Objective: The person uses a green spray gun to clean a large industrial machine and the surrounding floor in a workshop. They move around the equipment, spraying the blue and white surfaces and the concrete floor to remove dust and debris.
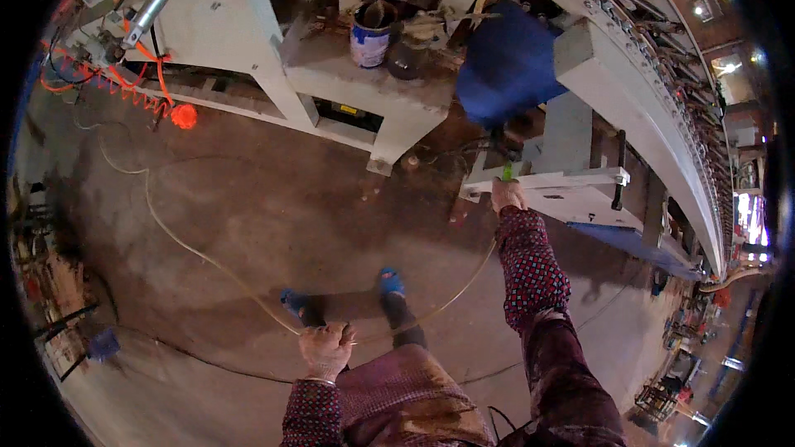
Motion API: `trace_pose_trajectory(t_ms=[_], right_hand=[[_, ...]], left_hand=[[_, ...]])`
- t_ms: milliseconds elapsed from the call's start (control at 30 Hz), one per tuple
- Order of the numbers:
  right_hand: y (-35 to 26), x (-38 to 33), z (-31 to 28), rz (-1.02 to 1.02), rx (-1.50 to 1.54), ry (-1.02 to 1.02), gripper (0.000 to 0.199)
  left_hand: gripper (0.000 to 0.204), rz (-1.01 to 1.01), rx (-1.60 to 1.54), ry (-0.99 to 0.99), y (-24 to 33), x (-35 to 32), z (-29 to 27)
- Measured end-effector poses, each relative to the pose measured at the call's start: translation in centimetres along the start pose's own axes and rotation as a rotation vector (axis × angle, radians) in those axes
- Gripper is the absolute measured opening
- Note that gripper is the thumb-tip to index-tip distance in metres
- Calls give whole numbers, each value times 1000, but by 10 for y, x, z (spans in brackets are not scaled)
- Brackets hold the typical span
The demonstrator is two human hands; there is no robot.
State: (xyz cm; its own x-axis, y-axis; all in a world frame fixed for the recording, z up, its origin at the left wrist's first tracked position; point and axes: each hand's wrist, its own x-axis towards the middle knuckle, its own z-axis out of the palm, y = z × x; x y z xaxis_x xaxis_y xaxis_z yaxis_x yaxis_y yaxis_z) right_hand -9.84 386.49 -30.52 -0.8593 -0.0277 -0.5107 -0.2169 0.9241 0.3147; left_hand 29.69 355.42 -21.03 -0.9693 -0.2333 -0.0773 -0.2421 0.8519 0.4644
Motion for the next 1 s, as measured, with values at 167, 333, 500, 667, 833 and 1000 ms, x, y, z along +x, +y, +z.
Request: trace_pose_trajectory(t_ms=[167,333,500,667,833,1000], right_hand=[[-36,-23,23,-55,-91,15,22],[-69,-30,13,49,-166,-134,22],[-34,-11,11,39,-367,46,24],[3,3,-24,114,-377,-55,29],[-10,-24,-9,240,289,38,41],[-77,-48,-33,68,186,34,47]], left_hand=[[15,-41,12,-89,-42,-11,-10],[15,-13,-118,-64,-76,-22,-15],[13,18,-209,-58,-62,6,2],[17,45,-201,5,-35,28,20],[16,51,-180,42,-25,31,27],[16,-76,-308,-52,-41,-6,70]])
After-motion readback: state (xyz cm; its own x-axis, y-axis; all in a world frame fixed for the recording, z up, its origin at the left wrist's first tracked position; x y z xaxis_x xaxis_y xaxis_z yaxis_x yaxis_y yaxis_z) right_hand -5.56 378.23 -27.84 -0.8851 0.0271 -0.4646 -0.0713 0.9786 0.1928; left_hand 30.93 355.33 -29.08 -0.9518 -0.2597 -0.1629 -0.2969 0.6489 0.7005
